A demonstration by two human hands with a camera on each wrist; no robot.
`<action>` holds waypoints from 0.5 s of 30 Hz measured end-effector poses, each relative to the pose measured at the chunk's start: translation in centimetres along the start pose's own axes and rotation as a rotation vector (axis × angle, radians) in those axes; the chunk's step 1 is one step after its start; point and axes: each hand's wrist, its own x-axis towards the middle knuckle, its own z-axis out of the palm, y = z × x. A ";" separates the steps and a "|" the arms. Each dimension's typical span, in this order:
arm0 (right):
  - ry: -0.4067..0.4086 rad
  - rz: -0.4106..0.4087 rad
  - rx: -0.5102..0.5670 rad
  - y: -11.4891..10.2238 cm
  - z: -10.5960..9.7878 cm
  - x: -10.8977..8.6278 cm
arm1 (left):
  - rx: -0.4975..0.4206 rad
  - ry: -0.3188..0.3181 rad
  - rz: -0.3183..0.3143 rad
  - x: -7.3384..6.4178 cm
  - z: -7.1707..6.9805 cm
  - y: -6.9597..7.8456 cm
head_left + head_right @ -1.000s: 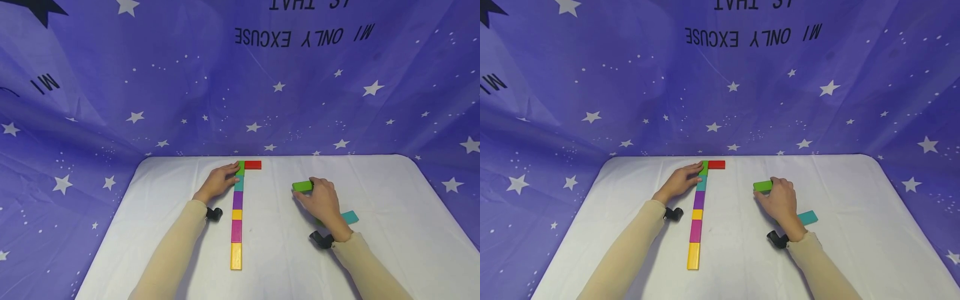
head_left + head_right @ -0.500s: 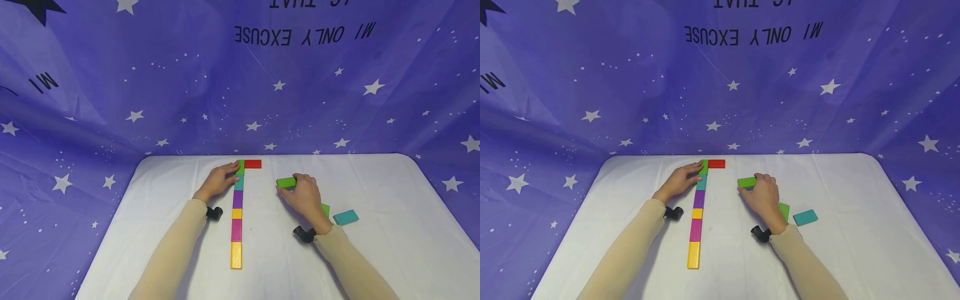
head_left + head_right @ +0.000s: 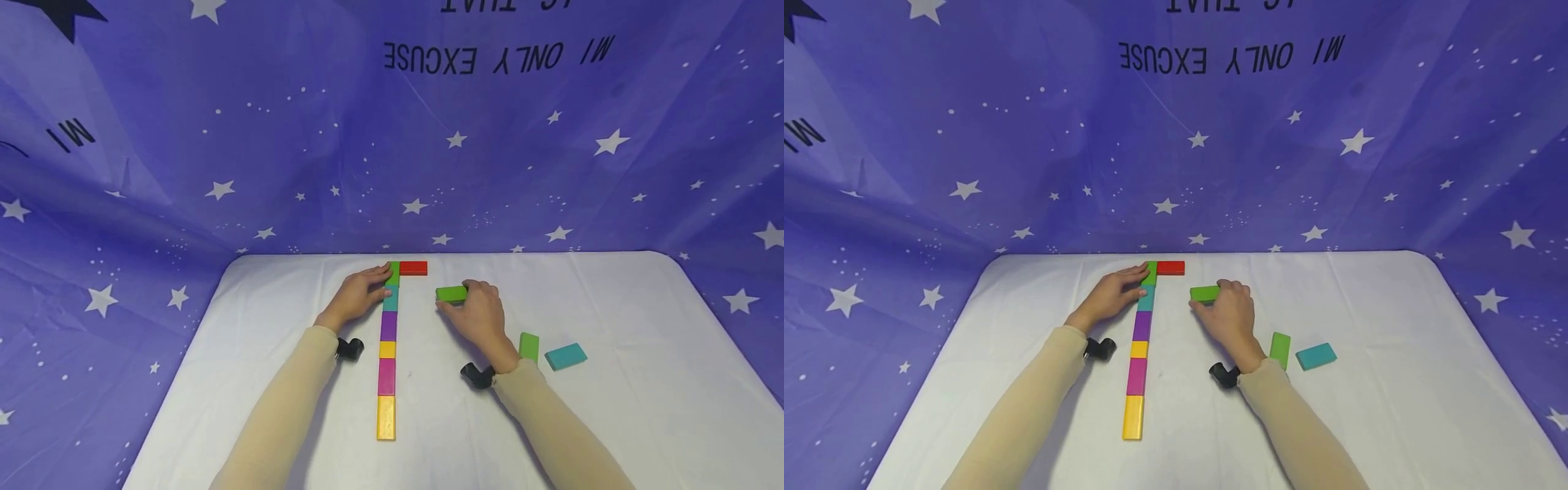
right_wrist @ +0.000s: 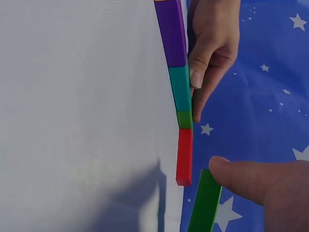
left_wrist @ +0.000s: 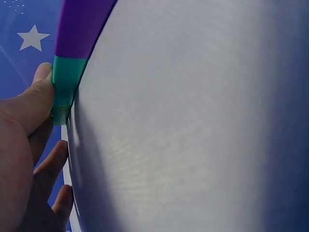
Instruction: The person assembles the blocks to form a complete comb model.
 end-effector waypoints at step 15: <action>0.003 0.008 -0.002 -1.9 2.4 0.7 | 0.021 0.003 -0.006 0.0 0.0 0.3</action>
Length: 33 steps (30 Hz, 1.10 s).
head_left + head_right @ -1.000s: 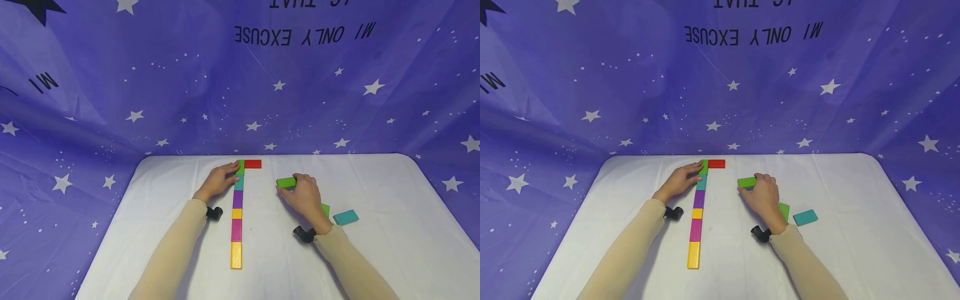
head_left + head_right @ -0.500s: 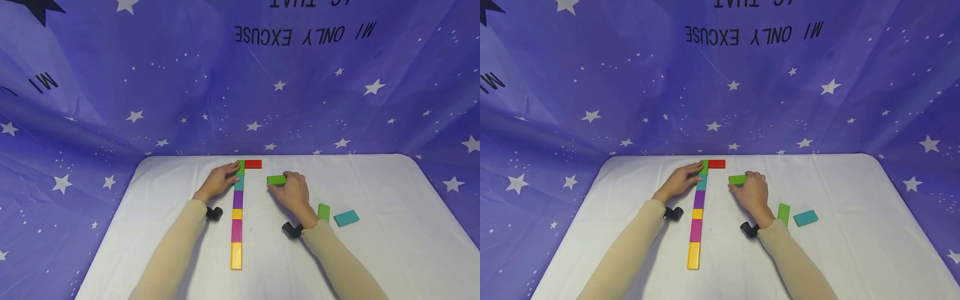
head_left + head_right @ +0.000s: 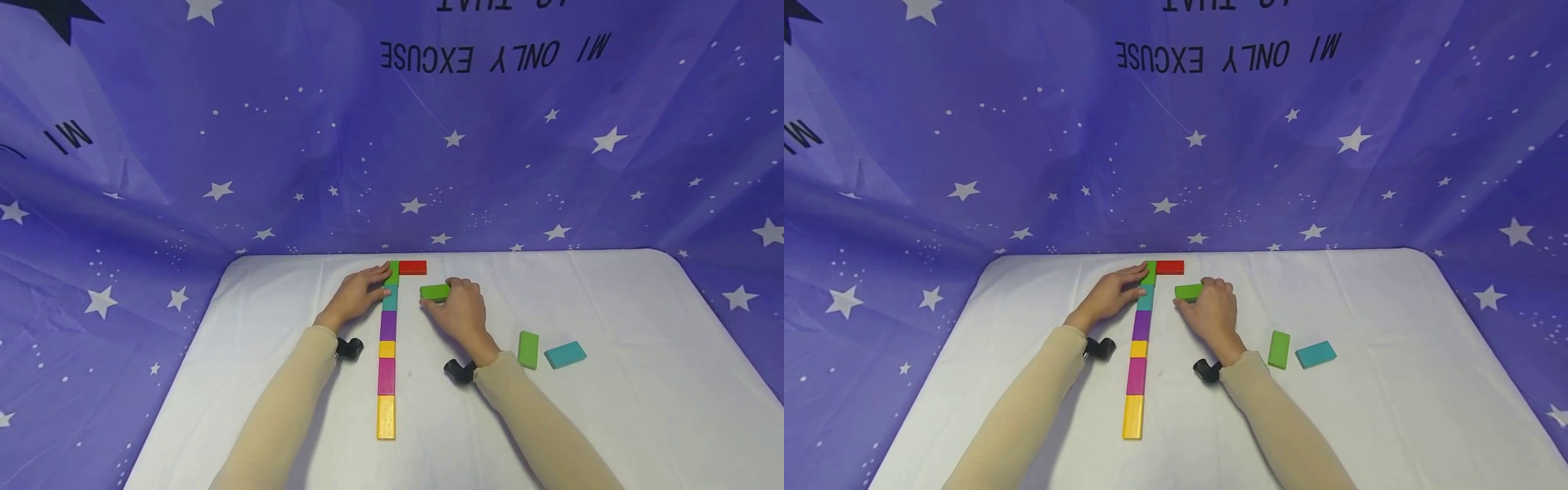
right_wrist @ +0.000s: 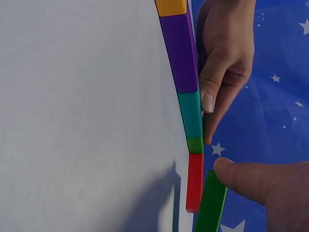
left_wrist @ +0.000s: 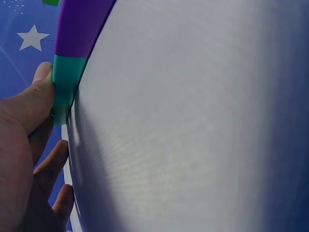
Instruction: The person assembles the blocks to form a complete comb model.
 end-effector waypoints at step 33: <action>-0.030 -0.022 -0.088 -2.9 3.1 2.4 | -0.003 0.026 0.036 0.1 0.1 -0.3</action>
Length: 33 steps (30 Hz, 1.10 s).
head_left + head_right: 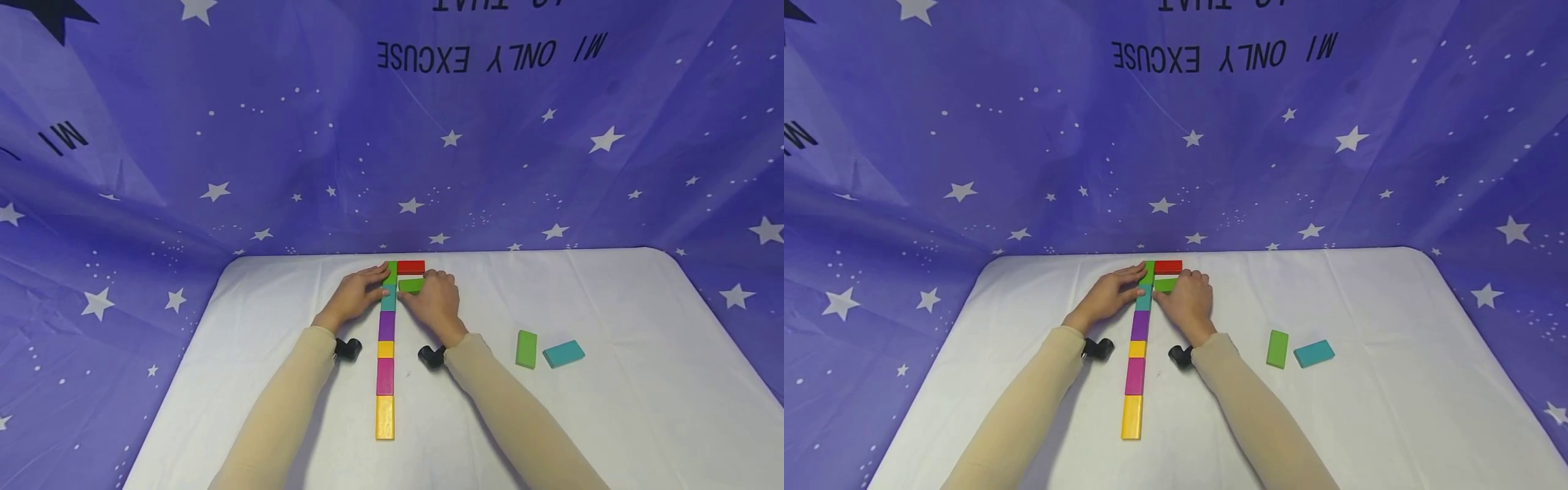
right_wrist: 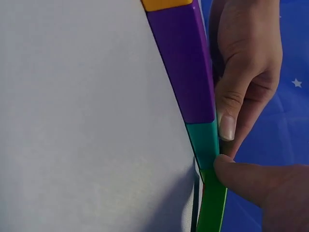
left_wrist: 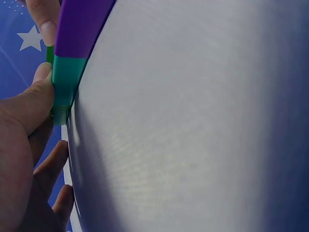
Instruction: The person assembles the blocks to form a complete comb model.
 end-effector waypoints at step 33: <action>-0.008 0.004 0.102 1.2 -0.4 0.3 | -0.002 -0.002 0.000 0.0 0.1 -0.1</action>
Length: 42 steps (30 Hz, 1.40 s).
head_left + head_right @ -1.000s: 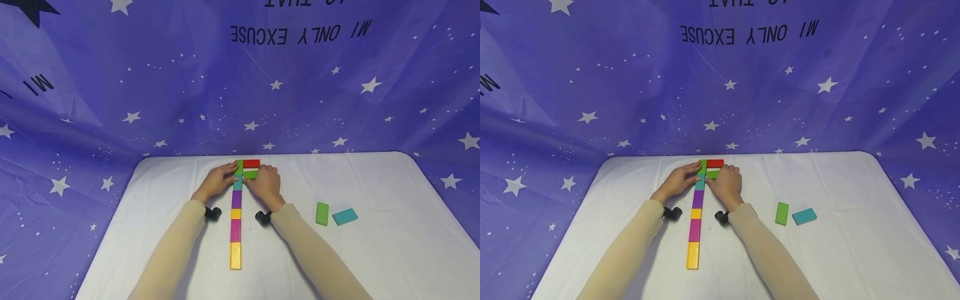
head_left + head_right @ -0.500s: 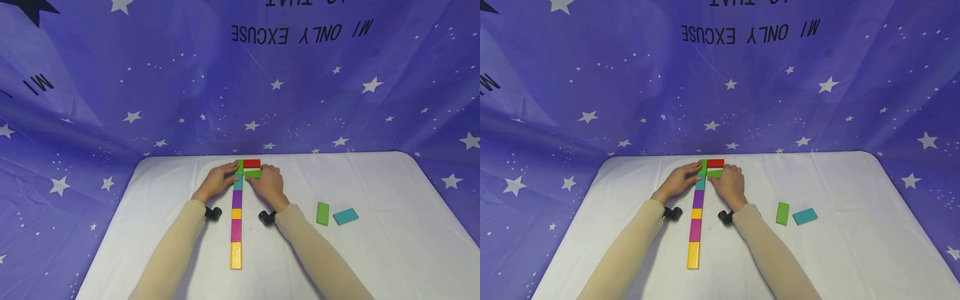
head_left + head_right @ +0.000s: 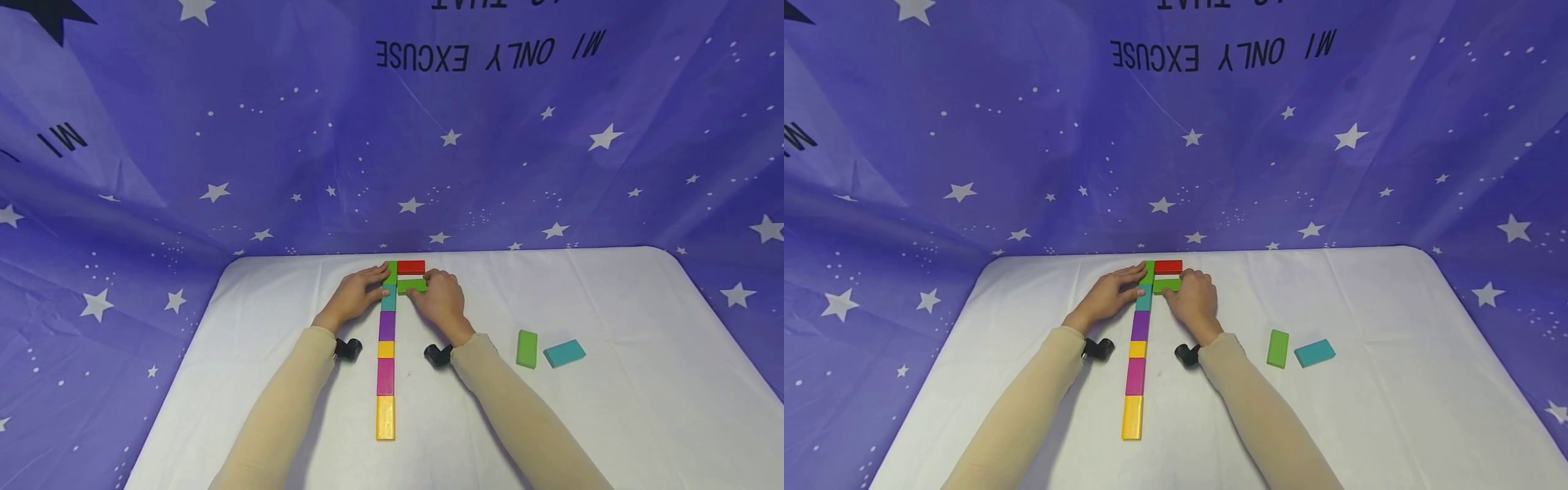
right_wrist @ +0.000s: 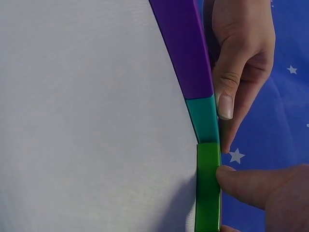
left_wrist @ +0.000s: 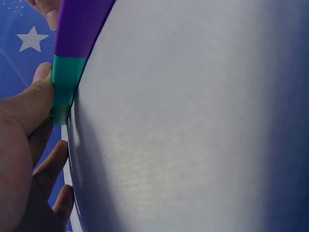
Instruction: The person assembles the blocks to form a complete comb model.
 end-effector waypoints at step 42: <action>0.016 -0.153 0.217 3.5 -9.2 -3.0 | -0.025 -0.024 -0.028 -0.1 -0.2 0.4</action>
